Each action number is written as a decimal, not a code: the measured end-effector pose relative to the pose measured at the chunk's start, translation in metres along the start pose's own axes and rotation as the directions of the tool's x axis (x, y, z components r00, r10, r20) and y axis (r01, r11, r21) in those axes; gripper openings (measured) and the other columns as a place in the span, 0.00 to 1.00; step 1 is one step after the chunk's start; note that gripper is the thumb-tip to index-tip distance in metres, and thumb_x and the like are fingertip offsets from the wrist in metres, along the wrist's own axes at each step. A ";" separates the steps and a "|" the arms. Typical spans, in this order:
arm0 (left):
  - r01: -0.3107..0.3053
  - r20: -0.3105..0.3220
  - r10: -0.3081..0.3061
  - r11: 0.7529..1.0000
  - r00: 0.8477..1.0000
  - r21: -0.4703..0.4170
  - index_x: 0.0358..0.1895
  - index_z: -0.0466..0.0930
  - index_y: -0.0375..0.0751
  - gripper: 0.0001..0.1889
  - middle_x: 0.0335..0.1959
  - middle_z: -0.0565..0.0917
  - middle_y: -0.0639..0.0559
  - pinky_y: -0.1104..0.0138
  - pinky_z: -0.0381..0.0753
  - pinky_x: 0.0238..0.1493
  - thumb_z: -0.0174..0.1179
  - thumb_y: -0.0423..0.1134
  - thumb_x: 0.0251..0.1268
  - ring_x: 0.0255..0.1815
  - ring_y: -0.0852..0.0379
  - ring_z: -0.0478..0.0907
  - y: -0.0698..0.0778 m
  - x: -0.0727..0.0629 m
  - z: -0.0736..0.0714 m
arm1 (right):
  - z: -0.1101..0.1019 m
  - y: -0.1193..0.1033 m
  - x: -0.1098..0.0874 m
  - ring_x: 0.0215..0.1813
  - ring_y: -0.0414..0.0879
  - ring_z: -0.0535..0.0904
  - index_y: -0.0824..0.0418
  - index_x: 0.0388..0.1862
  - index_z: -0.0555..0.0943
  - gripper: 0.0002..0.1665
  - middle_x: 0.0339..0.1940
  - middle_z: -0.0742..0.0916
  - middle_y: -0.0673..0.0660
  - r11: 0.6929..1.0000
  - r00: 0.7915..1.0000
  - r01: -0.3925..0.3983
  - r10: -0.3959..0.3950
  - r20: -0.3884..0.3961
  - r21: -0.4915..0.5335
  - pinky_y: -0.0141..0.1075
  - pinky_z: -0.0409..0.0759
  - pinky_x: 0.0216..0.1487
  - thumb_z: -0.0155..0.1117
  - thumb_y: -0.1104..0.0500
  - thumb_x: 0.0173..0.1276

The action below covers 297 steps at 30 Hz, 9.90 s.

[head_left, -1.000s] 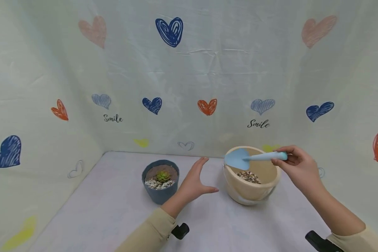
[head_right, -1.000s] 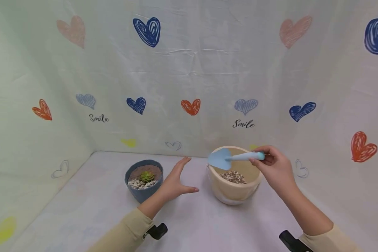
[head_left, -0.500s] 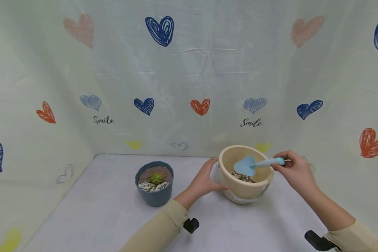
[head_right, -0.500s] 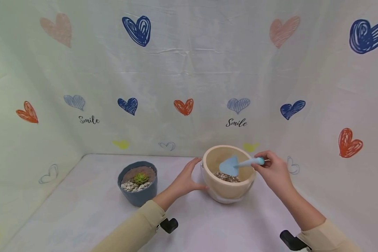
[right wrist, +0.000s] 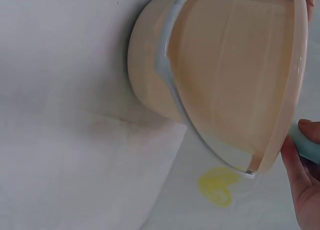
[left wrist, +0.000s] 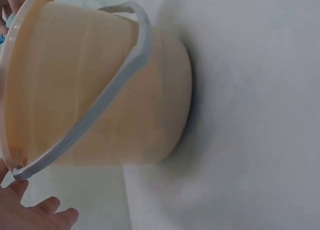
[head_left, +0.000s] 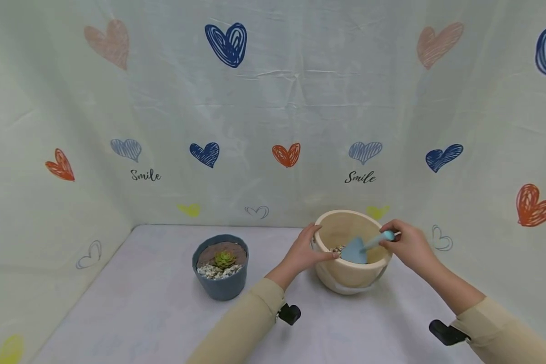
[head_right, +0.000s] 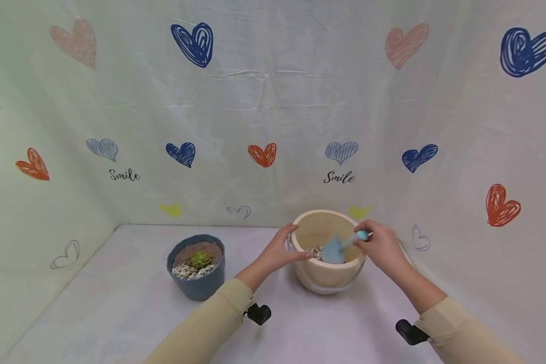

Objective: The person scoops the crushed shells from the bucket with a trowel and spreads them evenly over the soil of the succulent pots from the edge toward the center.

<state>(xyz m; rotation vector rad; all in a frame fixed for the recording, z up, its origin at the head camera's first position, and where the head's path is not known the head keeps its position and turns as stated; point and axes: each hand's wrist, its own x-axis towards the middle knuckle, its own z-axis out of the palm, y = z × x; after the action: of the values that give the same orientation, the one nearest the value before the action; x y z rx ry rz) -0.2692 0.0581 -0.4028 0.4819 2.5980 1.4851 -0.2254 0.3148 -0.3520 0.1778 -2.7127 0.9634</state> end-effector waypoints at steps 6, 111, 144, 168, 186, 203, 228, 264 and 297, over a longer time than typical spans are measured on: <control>0.031 -0.004 -0.031 0.997 1.000 -0.071 0.74 0.61 0.43 0.49 0.76 0.57 0.45 0.49 0.60 0.70 0.77 0.49 0.47 0.75 0.43 0.55 0.002 0.005 0.002 | 0.002 0.002 0.007 0.35 0.52 0.77 0.68 0.43 0.79 0.12 0.36 0.83 0.60 1.000 0.997 0.016 -0.015 0.069 -0.017 0.35 0.81 0.32 0.69 0.70 0.61; 0.010 -0.050 -0.019 0.984 0.999 -0.180 0.65 0.75 0.45 0.33 0.62 0.76 0.45 0.55 0.80 0.51 0.74 0.37 0.52 0.59 0.39 0.75 -0.002 -0.008 -0.033 | -0.035 0.018 -0.005 0.34 0.41 0.86 0.69 0.49 0.71 0.14 0.34 0.85 0.47 0.729 0.991 -0.127 0.123 0.053 0.673 0.31 0.83 0.41 0.63 0.66 0.69; 0.053 -0.152 -0.063 0.996 0.986 -0.070 0.69 0.70 0.47 0.33 0.60 0.76 0.45 0.52 0.79 0.51 0.70 0.38 0.59 0.58 0.44 0.75 -0.025 -0.066 -0.146 | 0.040 -0.069 0.040 0.33 0.45 0.86 0.74 0.51 0.71 0.16 0.36 0.84 0.55 0.576 0.989 -0.112 -0.012 0.145 0.809 0.37 0.84 0.42 0.62 0.75 0.66; 0.078 -0.190 -0.069 0.996 0.979 0.043 0.71 0.67 0.44 0.34 0.63 0.74 0.39 0.46 0.74 0.57 0.69 0.40 0.60 0.61 0.38 0.72 -0.072 -0.107 -0.223 | 0.119 -0.137 0.063 0.31 0.46 0.86 0.76 0.56 0.71 0.22 0.43 0.83 0.66 0.610 0.962 -0.183 -0.051 0.268 0.771 0.40 0.85 0.42 0.64 0.73 0.65; 0.072 0.119 -0.076 0.997 0.990 0.035 0.77 0.46 0.39 0.52 0.76 0.51 0.35 0.38 0.66 0.61 0.73 0.39 0.54 0.71 0.27 0.54 -0.132 -0.119 -0.248 | 0.158 -0.180 0.073 0.30 0.47 0.86 0.75 0.53 0.75 0.20 0.44 0.82 0.69 0.656 0.955 -0.187 -0.053 0.291 0.732 0.40 0.85 0.41 0.67 0.72 0.63; 0.080 0.233 -0.055 0.992 0.971 -0.097 0.78 0.45 0.45 0.57 0.76 0.48 0.35 0.36 0.48 0.68 0.76 0.35 0.48 0.75 0.33 0.43 -0.163 -0.104 -0.240 | 0.170 -0.199 0.074 0.32 0.50 0.86 0.69 0.49 0.79 0.18 0.40 0.84 0.66 0.722 0.956 -0.165 -0.051 0.290 0.672 0.42 0.85 0.39 0.70 0.71 0.60; 0.214 0.102 -0.201 0.967 0.974 -0.135 0.80 0.39 0.53 0.58 0.78 0.38 0.36 0.33 0.45 0.67 0.74 0.39 0.53 0.75 0.29 0.36 -0.151 -0.117 -0.215 | 0.166 -0.208 0.073 0.31 0.49 0.86 0.68 0.47 0.80 0.15 0.38 0.84 0.64 0.770 0.959 -0.095 -0.100 0.267 0.631 0.41 0.85 0.38 0.70 0.70 0.61; 0.258 -0.122 -0.281 0.950 0.952 -0.173 0.79 0.42 0.50 0.58 0.77 0.44 0.33 0.33 0.55 0.64 0.76 0.38 0.50 0.73 0.24 0.42 -0.138 -0.131 -0.180 | 0.145 -0.213 0.063 0.33 0.49 0.85 0.71 0.49 0.80 0.16 0.37 0.85 0.61 0.831 0.953 0.053 -0.207 0.220 0.553 0.38 0.85 0.36 0.69 0.70 0.62; 0.262 -0.177 -0.292 0.950 0.940 -0.172 0.79 0.41 0.47 0.59 0.77 0.44 0.31 0.33 0.53 0.65 0.77 0.39 0.49 0.74 0.27 0.41 -0.133 -0.132 -0.174 | 0.121 -0.206 0.035 0.38 0.47 0.83 0.64 0.42 0.81 0.12 0.42 0.83 0.58 0.784 0.881 0.303 -0.447 0.155 0.542 0.36 0.83 0.39 0.70 0.70 0.61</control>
<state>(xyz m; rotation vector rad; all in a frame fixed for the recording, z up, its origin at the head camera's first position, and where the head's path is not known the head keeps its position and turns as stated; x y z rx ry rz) -0.2170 -0.1907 -0.4348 -0.0552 2.5383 1.6801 -0.2420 0.0784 -0.3087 0.9909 -2.4220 1.5857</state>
